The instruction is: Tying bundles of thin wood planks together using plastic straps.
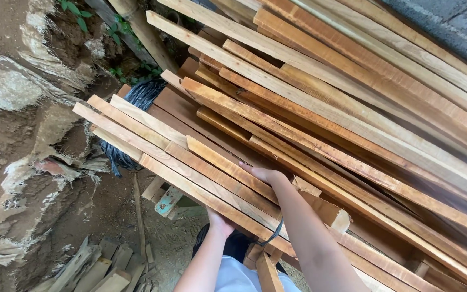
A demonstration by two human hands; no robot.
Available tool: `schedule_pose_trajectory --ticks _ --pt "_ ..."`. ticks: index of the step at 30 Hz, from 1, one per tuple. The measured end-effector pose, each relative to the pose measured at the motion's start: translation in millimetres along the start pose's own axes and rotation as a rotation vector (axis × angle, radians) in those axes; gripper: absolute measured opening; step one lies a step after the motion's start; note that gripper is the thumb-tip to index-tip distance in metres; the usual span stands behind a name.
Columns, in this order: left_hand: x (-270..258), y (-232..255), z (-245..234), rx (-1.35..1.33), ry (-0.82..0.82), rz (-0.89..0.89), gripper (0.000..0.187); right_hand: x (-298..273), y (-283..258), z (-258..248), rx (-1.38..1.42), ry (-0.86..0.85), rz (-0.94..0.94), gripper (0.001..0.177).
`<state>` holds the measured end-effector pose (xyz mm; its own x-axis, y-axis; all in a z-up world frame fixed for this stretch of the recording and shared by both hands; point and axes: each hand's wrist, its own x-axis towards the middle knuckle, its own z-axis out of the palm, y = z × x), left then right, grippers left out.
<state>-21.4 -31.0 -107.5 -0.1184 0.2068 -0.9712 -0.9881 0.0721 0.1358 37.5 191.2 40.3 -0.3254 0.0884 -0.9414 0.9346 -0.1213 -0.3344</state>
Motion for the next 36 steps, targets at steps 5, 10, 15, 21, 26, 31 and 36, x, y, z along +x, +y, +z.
schedule_pose_trajectory --ticks 5,10,15,21,26,31,36 --pt "0.7 -3.3 -10.8 0.053 -0.029 -0.021 0.048 82.4 41.8 3.4 -0.082 0.119 -0.003 0.109" --pt "-4.9 -20.5 -35.4 0.108 -0.047 -0.07 0.043 110.7 89.2 15.1 -0.141 0.316 0.029 0.085" --pt "58.4 -57.7 -92.6 1.103 -0.3 0.381 0.032 61.1 113.0 52.0 0.003 0.701 -0.459 0.038" --pt "-7.8 -29.7 -59.1 1.556 -0.175 0.39 0.028 12.2 167.2 78.6 0.132 0.675 -0.789 0.056" --pt "-18.5 -32.6 -62.7 1.502 -0.185 0.496 0.028 -17.5 163.5 91.4 -0.326 1.04 -0.99 0.032" --pt "-19.7 -41.0 -65.3 1.609 -0.114 0.552 0.031 -1.2 170.0 97.5 -0.378 1.212 -1.012 0.016" --pt "-14.4 -55.0 -71.0 1.586 -0.117 0.621 0.026 11.9 185.3 98.5 -0.328 1.168 -0.983 0.015"
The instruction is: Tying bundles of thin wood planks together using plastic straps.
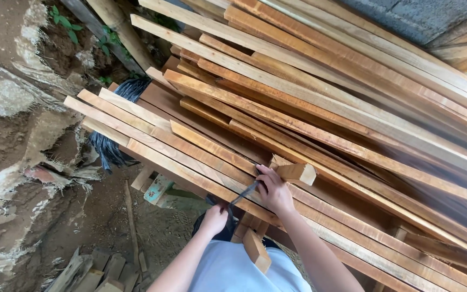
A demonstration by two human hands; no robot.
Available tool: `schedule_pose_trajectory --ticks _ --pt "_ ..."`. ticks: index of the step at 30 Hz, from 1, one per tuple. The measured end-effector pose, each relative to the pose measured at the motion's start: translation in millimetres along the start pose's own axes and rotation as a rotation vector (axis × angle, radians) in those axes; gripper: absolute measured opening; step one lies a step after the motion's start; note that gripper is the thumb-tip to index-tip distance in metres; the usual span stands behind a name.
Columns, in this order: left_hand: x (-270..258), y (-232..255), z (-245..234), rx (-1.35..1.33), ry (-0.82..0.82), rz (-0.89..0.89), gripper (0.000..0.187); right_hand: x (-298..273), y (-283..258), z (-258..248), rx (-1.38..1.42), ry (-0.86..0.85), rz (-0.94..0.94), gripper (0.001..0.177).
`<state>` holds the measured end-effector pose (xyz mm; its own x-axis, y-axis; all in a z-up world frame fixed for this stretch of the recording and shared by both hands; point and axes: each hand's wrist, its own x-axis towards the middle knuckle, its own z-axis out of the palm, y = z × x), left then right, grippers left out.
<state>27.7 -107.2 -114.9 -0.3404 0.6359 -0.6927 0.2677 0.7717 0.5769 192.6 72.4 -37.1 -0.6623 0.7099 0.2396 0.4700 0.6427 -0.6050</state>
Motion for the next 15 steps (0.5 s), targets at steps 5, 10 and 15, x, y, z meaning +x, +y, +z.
schedule_pose_trajectory --ticks 5,10,15 --pt "-14.9 15.4 -1.9 -0.048 -0.023 0.026 0.027 5.9 -7.6 -4.3 0.01 0.059 -0.012 0.011" --pt "-42.6 36.6 -28.1 -0.007 -0.084 -0.055 0.029 31.4 -7.4 15.2 0.297 -0.071 0.206 0.017" --pt "-69.2 59.3 -52.9 0.134 -0.262 -0.08 0.031 69.0 9.1 34.1 0.461 -0.081 0.375 0.018"
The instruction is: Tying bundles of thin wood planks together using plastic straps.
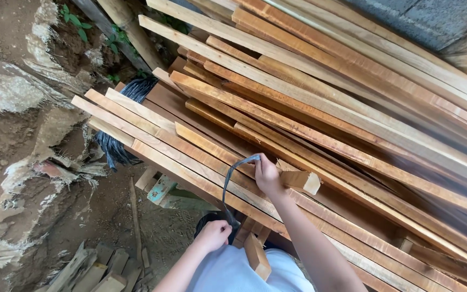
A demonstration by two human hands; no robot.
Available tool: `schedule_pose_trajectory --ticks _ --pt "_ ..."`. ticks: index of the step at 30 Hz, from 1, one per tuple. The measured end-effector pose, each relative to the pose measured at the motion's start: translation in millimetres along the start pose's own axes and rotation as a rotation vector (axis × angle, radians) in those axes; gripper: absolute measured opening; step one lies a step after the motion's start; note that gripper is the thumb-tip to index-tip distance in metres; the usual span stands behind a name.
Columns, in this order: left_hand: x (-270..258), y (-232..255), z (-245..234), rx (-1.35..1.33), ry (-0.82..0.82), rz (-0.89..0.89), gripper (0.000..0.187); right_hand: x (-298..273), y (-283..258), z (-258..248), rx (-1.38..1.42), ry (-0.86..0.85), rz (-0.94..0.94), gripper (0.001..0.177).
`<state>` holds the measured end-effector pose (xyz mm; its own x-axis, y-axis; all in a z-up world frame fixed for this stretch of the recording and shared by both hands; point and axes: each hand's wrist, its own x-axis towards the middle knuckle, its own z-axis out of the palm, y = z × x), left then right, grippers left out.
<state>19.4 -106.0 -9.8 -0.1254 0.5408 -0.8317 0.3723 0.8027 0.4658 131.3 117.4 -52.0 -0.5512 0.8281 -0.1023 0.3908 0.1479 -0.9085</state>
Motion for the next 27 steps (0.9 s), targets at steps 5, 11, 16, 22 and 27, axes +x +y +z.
schedule_pose_trajectory --ticks 5,11,16,22,27 --pt "-49.7 54.5 -44.4 0.207 0.073 -0.021 0.029 20.0 23.2 6.4 0.175 0.039 0.183 0.025" --pt "-36.1 90.1 -64.0 0.431 0.234 0.233 0.031 27.4 10.3 9.5 0.203 0.028 0.257 0.024" --pt "12.7 88.0 -58.3 0.326 0.362 0.361 0.034 15.0 -27.6 4.3 0.168 -0.033 0.236 0.034" --pt "54.3 79.4 -48.0 0.157 0.463 0.775 0.011 -11.4 -110.4 -31.4 0.154 -0.277 -0.094 0.031" --pt "89.7 47.0 -23.5 0.04 0.562 0.7 0.02 -21.5 -103.7 -31.7 0.098 -0.445 -0.129 0.031"
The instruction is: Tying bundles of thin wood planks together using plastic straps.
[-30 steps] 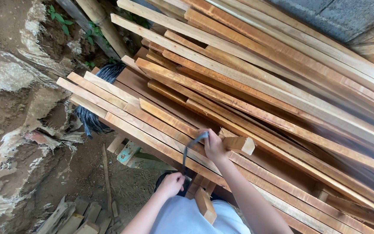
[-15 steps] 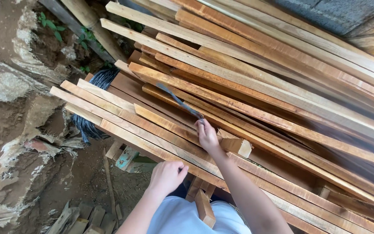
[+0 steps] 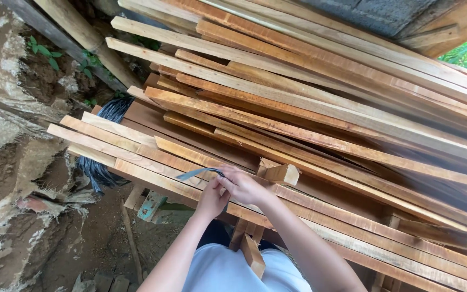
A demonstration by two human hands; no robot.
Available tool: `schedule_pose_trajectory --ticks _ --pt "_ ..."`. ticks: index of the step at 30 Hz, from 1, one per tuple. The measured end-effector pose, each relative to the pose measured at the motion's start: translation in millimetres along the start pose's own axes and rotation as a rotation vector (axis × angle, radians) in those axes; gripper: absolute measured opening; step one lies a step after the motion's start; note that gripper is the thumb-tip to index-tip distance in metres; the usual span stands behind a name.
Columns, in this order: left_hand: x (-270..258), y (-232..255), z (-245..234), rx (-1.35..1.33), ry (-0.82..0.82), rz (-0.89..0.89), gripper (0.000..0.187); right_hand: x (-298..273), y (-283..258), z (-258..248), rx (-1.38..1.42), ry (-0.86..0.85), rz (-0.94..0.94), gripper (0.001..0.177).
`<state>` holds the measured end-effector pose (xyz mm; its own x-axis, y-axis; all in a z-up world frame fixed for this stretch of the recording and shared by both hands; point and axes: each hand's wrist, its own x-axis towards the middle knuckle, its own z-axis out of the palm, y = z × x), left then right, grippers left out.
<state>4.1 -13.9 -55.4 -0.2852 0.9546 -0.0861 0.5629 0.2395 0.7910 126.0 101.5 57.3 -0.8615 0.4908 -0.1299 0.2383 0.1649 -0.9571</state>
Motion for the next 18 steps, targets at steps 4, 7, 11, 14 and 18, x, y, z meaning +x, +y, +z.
schedule_pose_trajectory --ticks 4,7,11,14,18 --pt "-0.9 35.9 -20.2 -0.117 0.035 -0.047 0.009 -9.3 32.7 10.2 0.466 0.064 0.07 0.055" --pt "-1.5 12.6 -2.1 -0.194 0.084 -0.093 0.023 -10.9 95.2 22.9 0.52 0.25 -0.003 0.05" --pt "-2.6 18.3 -5.0 -0.192 0.125 -0.078 0.028 -8.6 90.4 23.9 -0.164 0.252 -0.17 0.027" --pt "-10.5 32.7 -12.1 -0.17 0.136 -0.03 0.028 -6.2 112.6 26.4 -0.285 0.322 -0.33 0.01" --pt "-8.8 59.6 -46.8 0.062 0.223 0.125 0.028 3.6 137.6 37.1 -0.143 0.47 -0.135 0.009"
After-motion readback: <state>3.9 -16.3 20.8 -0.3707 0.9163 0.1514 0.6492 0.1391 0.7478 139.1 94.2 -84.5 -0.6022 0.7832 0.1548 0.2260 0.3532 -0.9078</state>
